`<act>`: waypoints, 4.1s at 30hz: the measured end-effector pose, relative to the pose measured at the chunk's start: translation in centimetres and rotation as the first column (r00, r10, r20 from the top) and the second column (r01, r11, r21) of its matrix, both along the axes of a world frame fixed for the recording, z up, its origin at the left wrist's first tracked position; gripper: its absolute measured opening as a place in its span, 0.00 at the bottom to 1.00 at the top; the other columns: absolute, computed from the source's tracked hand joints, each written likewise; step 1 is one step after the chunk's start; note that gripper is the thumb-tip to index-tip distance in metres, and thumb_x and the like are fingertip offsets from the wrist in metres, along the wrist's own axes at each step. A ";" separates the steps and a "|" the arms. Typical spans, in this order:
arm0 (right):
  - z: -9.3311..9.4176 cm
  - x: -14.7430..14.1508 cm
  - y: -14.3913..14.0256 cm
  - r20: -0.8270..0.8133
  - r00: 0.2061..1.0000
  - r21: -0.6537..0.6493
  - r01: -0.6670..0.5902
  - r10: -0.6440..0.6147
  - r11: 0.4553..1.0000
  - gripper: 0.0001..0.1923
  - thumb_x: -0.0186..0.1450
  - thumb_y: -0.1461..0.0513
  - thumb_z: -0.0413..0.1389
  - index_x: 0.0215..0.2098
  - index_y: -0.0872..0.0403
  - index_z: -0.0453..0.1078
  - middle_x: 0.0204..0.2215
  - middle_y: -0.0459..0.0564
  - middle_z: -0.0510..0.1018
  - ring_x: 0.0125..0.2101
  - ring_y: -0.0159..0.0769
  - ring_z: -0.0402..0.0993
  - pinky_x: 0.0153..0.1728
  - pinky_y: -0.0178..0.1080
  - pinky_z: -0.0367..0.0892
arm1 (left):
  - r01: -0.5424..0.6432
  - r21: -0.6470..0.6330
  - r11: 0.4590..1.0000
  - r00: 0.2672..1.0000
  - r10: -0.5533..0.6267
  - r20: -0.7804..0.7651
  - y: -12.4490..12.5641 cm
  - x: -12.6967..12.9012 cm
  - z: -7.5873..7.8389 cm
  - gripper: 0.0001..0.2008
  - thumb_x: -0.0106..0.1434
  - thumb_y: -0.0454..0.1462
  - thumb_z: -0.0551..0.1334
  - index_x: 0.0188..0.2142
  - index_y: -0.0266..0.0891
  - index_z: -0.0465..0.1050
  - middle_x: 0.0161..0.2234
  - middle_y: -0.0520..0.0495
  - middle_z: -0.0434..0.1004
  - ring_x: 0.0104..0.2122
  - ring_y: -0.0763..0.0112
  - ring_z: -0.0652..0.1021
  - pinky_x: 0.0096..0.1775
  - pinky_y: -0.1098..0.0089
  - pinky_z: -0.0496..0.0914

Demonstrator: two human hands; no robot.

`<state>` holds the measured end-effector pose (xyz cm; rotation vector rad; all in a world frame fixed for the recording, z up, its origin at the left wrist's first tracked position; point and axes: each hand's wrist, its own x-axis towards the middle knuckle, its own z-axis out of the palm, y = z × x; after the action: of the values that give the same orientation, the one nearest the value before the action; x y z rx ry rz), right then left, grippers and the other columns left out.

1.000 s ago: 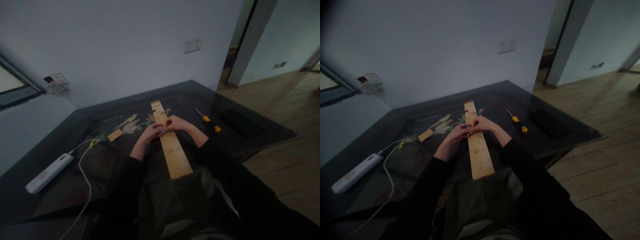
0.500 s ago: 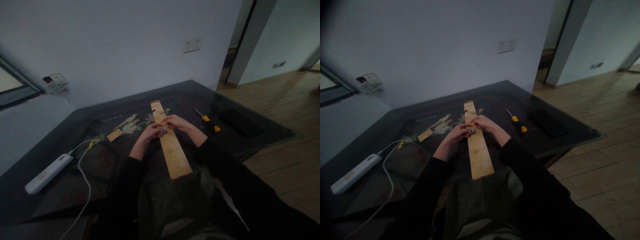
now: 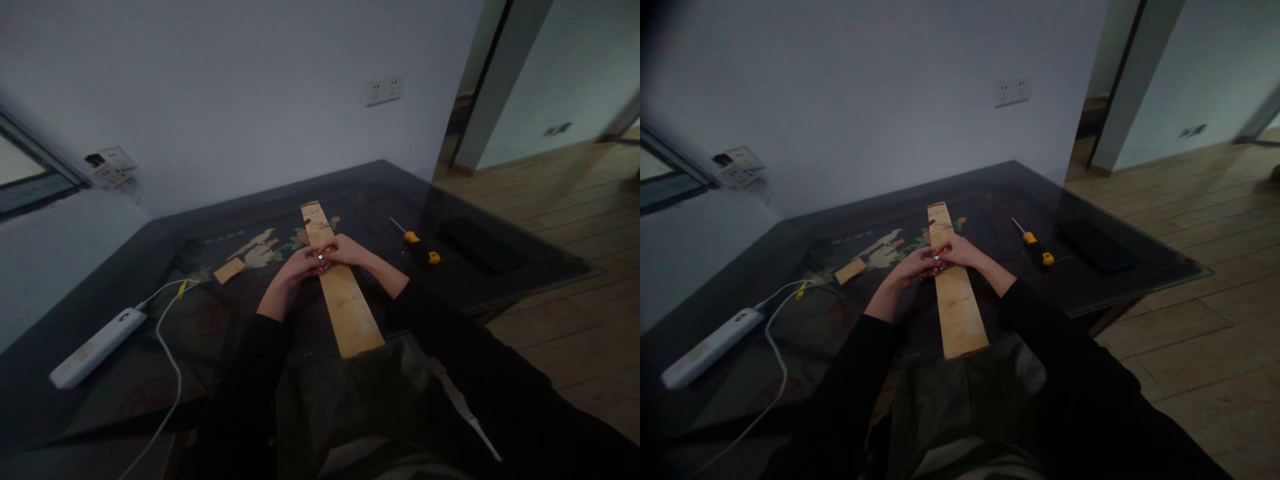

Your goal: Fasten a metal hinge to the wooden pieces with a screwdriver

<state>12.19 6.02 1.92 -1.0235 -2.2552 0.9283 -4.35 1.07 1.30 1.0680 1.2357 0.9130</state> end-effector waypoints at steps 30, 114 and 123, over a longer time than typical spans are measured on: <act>-0.5 -0.5 0.4 -0.361 0.928 -0.181 0.032 -0.097 0.983 0.09 0.64 0.59 0.49 0.28 0.55 0.64 0.21 0.41 0.63 0.22 0.25 0.57 0.24 0.30 0.53 | -0.002 -0.030 1.000 1.000 0.001 -0.012 -0.2 0.1 0.5 0.18 0.58 0.25 0.66 0.49 0.31 0.70 0.27 0.48 0.77 0.20 0.80 0.75 0.27 0.77 0.72; 0.6 0.0 -1.1 0.263 0.965 0.264 -0.053 -0.019 0.963 0.13 0.61 0.51 0.59 0.36 0.52 0.74 0.32 0.47 0.77 0.31 0.32 0.68 0.28 0.32 0.50 | -0.129 0.019 0.992 0.982 0.130 -0.134 -0.2 0.5 0.6 0.11 0.59 0.27 0.64 0.42 0.33 0.72 0.21 0.51 0.76 0.19 0.78 0.76 0.23 0.79 0.68; 0.6 0.2 -1.2 0.303 0.953 0.313 -0.116 0.017 0.943 0.11 0.63 0.54 0.56 0.40 0.50 0.74 0.37 0.49 0.79 0.34 0.35 0.70 0.28 0.34 0.48 | -0.111 0.022 0.994 0.987 0.113 -0.117 0.1 0.3 0.3 0.09 0.58 0.28 0.66 0.39 0.33 0.70 0.23 0.50 0.77 0.19 0.77 0.78 0.24 0.79 0.69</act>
<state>12.44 4.87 2.56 -0.9885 -2.5942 0.4173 -4.04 1.13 1.57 1.0861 1.3999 0.9574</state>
